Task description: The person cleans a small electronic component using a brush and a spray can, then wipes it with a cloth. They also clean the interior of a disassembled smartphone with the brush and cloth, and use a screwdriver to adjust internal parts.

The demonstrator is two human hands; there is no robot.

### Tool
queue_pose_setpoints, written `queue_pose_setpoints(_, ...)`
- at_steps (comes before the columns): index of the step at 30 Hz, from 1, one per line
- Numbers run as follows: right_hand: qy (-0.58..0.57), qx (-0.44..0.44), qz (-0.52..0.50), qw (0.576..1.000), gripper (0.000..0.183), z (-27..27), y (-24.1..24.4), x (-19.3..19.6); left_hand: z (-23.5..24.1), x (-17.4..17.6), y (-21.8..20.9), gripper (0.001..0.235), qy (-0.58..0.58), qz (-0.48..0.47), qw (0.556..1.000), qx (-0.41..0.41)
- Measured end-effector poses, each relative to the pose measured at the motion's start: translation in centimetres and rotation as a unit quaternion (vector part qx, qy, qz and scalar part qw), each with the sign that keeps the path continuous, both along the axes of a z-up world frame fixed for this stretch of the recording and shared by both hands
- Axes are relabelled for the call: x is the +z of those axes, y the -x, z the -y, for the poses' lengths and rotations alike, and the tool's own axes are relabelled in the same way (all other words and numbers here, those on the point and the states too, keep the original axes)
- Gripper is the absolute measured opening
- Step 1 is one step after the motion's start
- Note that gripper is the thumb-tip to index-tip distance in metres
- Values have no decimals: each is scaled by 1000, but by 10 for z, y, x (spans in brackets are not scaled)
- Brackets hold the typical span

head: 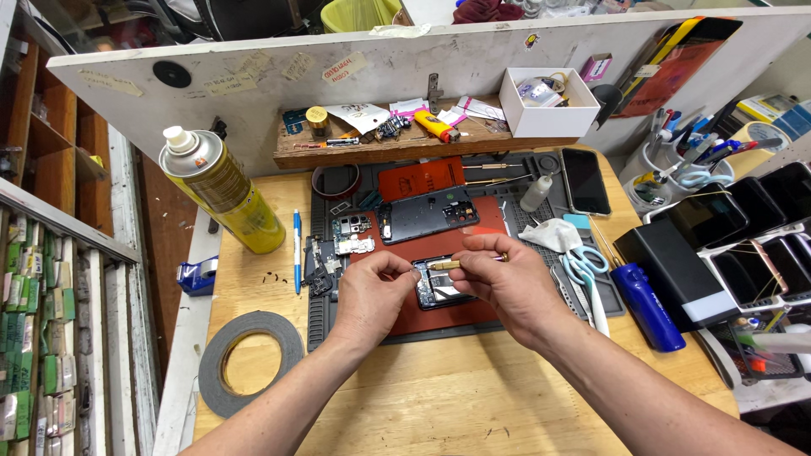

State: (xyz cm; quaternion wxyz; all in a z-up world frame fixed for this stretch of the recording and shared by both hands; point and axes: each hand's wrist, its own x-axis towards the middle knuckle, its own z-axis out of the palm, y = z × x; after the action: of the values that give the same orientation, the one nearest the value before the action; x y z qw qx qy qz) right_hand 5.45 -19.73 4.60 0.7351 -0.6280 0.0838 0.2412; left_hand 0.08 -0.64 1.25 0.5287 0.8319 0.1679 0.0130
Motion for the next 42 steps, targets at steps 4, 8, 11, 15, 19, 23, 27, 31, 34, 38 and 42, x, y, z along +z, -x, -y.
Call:
queue_pose_setpoints(4, -1, -1, 1, 1000, 33, 0, 0, -3, 0, -2, -1, 14, -4, -2, 1000, 1)
queue_pose_setpoints(8, -7, -1, 1, 1000, 33, 0, -1, -7, 0, -3, -1, 14, -7, -2, 1000, 2)
queue_pose_setpoints(11, -6, -1, -2, 1000, 32, 1, -1, -8, 0, -3, -1, 13, -7, -1, 1000, 0)
queue_pose_setpoints(15, 6, 4, 0, 1000, 32, 1, -1, -6, 0, -2, 0, 13, -13, 8, 1000, -1)
queue_pose_setpoints(19, 51, 25, 25, 998, 33, -1, -2, -1, 0, 2, 1, 12, -19, -25, 999, -13)
queue_pose_setpoints(23, 82, 62, 79, 992, 33, -3, -3, 5, 0, 5, 4, 12, -49, -10, 998, -26)
queue_pose_setpoints(27, 139, 131, 137, 972, 34, -2, -7, 11, -1, 8, 5, 11, -70, -15, 997, -40)
queue_pose_setpoints(31, 182, 175, 185, 950, 37, -1, -9, 15, -2, 8, 4, 11, -67, -28, 996, -50)
queue_pose_setpoints(34, 169, 178, 178, 953, 38, -1, -10, 15, -2, 7, 4, 11, -62, -22, 996, -51)
queue_pose_setpoints(38, 180, 159, 162, 957, 35, -2, -10, 15, 1, 5, 4, 10, -78, 11, 995, -58)
queue_pose_setpoints(42, 192, 167, 174, 951, 34, -2, -11, 18, 3, 7, 3, 10, -72, -9, 995, -63)
